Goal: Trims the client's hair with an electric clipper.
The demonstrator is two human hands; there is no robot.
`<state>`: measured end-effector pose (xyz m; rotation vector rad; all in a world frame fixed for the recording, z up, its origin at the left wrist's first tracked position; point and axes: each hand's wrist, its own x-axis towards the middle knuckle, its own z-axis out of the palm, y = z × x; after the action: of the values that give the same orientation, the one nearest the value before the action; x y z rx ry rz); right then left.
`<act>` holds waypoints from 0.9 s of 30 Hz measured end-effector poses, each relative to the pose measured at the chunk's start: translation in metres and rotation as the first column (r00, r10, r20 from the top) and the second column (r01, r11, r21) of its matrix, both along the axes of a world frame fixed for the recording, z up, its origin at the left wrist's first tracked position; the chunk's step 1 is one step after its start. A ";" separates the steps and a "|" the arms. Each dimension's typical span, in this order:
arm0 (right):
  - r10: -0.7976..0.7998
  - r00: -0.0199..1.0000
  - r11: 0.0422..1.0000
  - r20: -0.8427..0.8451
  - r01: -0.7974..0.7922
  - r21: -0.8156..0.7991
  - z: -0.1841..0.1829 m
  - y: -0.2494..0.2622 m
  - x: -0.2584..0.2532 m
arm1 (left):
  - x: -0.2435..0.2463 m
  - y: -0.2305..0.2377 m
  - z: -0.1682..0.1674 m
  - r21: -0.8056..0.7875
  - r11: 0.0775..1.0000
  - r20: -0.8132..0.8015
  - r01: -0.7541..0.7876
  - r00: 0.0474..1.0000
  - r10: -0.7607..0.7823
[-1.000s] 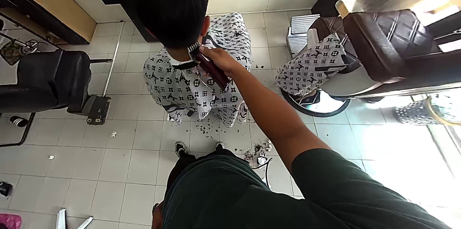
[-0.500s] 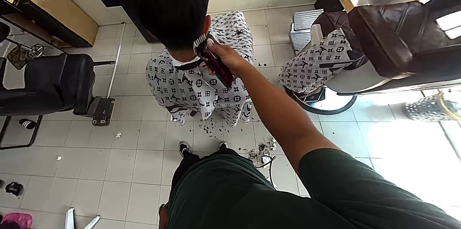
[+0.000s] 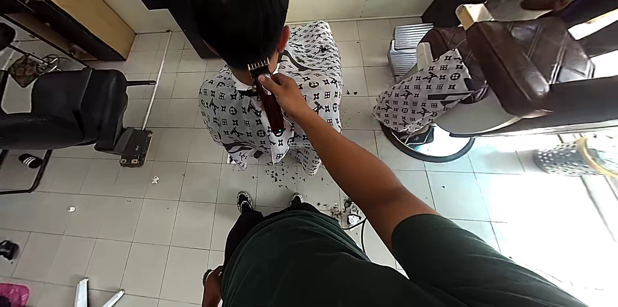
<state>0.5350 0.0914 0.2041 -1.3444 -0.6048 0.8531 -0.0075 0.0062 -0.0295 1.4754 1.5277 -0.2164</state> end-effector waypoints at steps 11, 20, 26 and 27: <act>-0.061 0.995 0.991 0.076 0.051 0.120 0.008 0.000 -0.011 | -0.102 0.017 -0.140 -0.178 0.970 -0.269 0.165 0.940 -0.209; -0.197 0.979 0.979 0.047 0.200 -0.051 0.014 0.010 -0.035 | -0.051 0.135 -0.009 -0.181 0.982 -0.135 0.047 0.988 -0.073; -0.345 0.934 0.929 0.089 0.353 -0.107 0.016 0.029 -0.058 | -0.058 0.192 -0.008 -0.186 0.979 -0.104 0.083 0.989 -0.103; -0.378 0.917 0.915 0.125 0.391 -0.100 0.016 0.032 -0.062 | -0.060 0.197 -0.011 -0.201 0.975 -0.100 0.098 0.988 -0.120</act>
<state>0.4732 0.1238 0.2201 -1.5629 -0.3494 0.5066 -0.0676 0.2030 -0.0408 1.4102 1.4688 -0.5081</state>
